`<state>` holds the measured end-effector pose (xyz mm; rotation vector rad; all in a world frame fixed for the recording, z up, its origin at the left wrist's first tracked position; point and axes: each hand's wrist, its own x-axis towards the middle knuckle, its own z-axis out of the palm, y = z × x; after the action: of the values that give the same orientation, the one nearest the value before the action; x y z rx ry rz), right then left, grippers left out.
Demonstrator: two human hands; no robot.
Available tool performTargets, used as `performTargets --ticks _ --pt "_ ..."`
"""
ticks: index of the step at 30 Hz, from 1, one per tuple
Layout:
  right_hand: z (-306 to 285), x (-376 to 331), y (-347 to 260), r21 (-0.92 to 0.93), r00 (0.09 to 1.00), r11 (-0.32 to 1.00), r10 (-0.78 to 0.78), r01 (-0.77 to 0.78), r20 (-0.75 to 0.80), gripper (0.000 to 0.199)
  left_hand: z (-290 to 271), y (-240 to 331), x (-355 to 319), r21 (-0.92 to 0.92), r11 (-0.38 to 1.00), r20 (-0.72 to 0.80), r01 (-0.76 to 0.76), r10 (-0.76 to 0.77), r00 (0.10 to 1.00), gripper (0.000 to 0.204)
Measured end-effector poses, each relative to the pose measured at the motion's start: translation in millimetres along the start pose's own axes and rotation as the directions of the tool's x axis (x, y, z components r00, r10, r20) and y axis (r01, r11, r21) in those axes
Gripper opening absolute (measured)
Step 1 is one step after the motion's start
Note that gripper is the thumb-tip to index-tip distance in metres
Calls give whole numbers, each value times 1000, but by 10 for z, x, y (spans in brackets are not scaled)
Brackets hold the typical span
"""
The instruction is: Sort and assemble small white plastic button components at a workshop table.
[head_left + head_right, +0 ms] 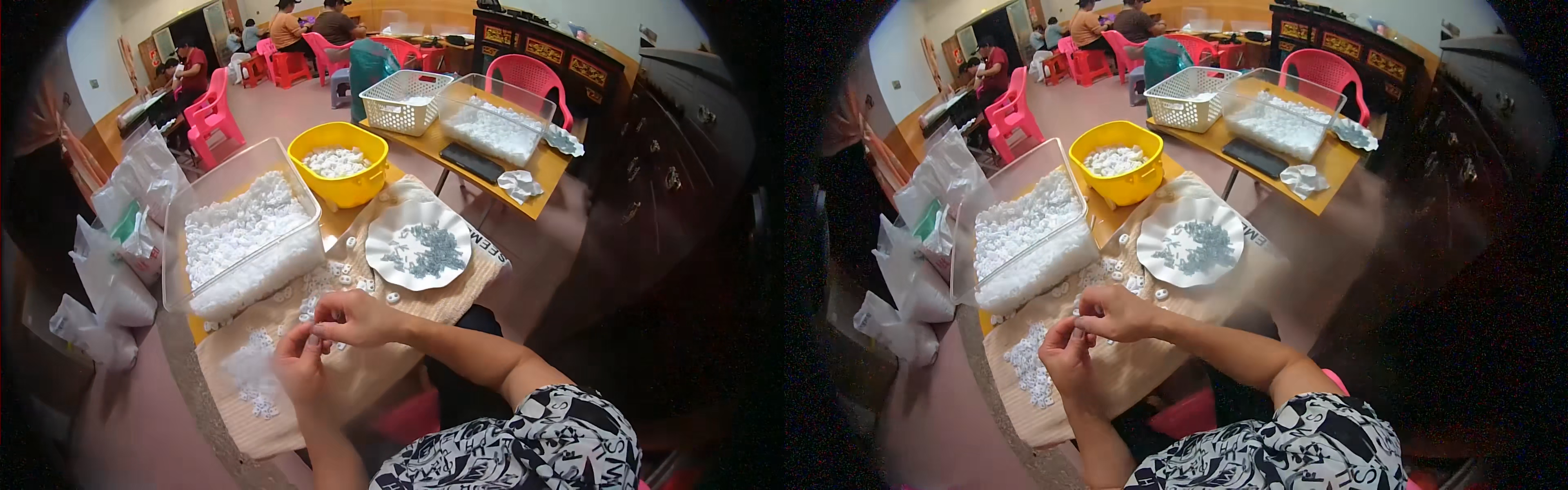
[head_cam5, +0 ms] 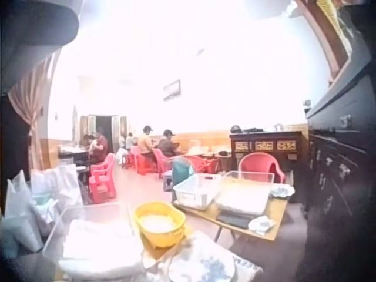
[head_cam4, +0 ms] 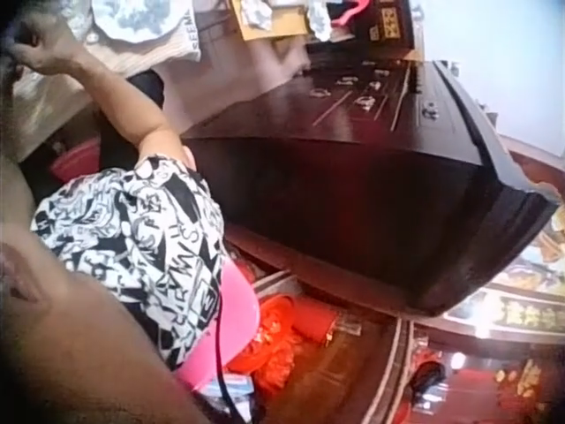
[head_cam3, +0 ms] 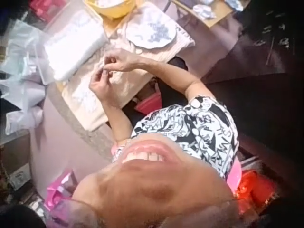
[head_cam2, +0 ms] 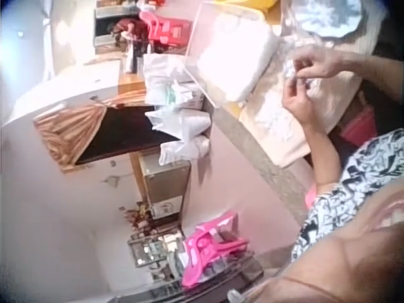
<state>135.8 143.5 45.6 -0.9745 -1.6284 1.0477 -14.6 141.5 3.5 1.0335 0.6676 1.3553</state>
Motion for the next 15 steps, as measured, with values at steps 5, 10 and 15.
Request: performTargets --ticks 5,10,15 --pt "1 36 40 -16 998 998 -57 57 -9 18 -15 -9 56 51 998 -3 -34 35 999 16" --pt "-17 15 62 -125 1000 992 -17 20 26 12 -23 -40 37 66 996 5 -54 54 999 15" --pt "-35 -11 30 -141 1000 990 -4 4 -2 13 -11 -16 5 77 996 -16 -41 42 999 15"
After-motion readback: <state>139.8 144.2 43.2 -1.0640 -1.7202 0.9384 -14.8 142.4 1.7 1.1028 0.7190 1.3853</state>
